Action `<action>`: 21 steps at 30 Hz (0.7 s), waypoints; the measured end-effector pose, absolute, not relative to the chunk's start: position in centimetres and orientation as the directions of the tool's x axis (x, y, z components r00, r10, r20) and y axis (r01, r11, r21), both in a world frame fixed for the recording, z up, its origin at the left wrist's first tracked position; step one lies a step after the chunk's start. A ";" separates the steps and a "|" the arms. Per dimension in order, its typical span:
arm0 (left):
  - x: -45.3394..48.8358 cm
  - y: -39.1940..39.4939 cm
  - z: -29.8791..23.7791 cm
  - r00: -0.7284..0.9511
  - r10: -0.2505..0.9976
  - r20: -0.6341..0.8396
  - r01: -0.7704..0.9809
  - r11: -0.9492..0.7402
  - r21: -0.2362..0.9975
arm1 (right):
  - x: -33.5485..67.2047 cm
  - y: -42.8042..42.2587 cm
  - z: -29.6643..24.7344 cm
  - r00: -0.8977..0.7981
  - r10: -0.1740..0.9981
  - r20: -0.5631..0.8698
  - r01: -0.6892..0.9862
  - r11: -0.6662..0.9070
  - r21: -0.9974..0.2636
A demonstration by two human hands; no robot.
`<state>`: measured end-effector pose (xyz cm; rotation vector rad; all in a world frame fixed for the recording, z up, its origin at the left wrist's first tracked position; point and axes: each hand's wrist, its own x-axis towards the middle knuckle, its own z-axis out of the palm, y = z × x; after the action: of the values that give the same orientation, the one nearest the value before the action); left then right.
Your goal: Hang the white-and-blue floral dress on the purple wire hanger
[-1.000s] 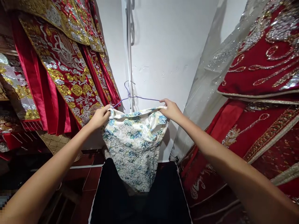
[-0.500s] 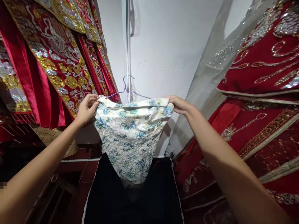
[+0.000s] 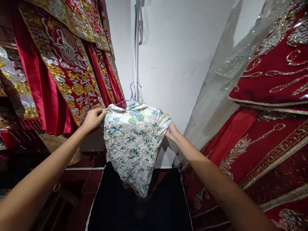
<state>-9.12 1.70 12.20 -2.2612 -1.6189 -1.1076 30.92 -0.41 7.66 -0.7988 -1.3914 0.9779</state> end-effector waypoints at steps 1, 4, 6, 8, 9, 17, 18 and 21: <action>-9.4 1.4 11.7 0.161 0.768 0.620 0.896 -0.378 0.235 | 31.7 -0.2 7.6 -0.085 0.921 0.381 -0.138 0.368 -0.919; -9.5 0.2 10.5 0.159 0.789 0.594 0.967 -0.245 0.066 | 33.6 0.5 9.0 -0.103 0.951 0.292 -0.296 0.250 -0.922; -9.1 -0.3 10.4 0.160 0.783 0.601 0.977 -0.213 0.018 | 34.0 1.0 11.1 -0.034 0.947 0.320 -0.333 0.291 -0.897; -8.3 -0.5 10.9 0.192 0.765 0.615 0.954 -0.293 0.067 | 33.5 1.6 13.9 0.064 0.912 0.405 -0.329 0.403 -0.854; -7.9 -0.3 11.2 0.206 0.759 0.618 0.929 -0.350 0.121 | 32.9 1.8 15.3 0.101 0.887 0.450 -0.324 0.457 -0.828; -4.1 2.1 11.8 0.105 0.744 0.660 0.590 -0.581 0.561 | 25.9 -5.9 20.2 -0.369 0.756 0.540 -0.076 0.555 -0.829; -3.8 2.0 11.5 0.111 0.726 0.678 0.541 -0.616 0.572 | 25.7 -7.5 20.1 -0.561 0.690 0.458 -0.004 0.551 -0.835; -2.9 1.2 10.4 0.112 0.726 0.679 0.352 -0.668 0.656 | 26.4 -9.8 19.2 -0.919 0.394 0.008 0.216 0.522 -0.825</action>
<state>-2.88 1.19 10.38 -2.5655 -1.3097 -1.9544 26.45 -9.79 19.24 -0.5208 -2.5662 1.3510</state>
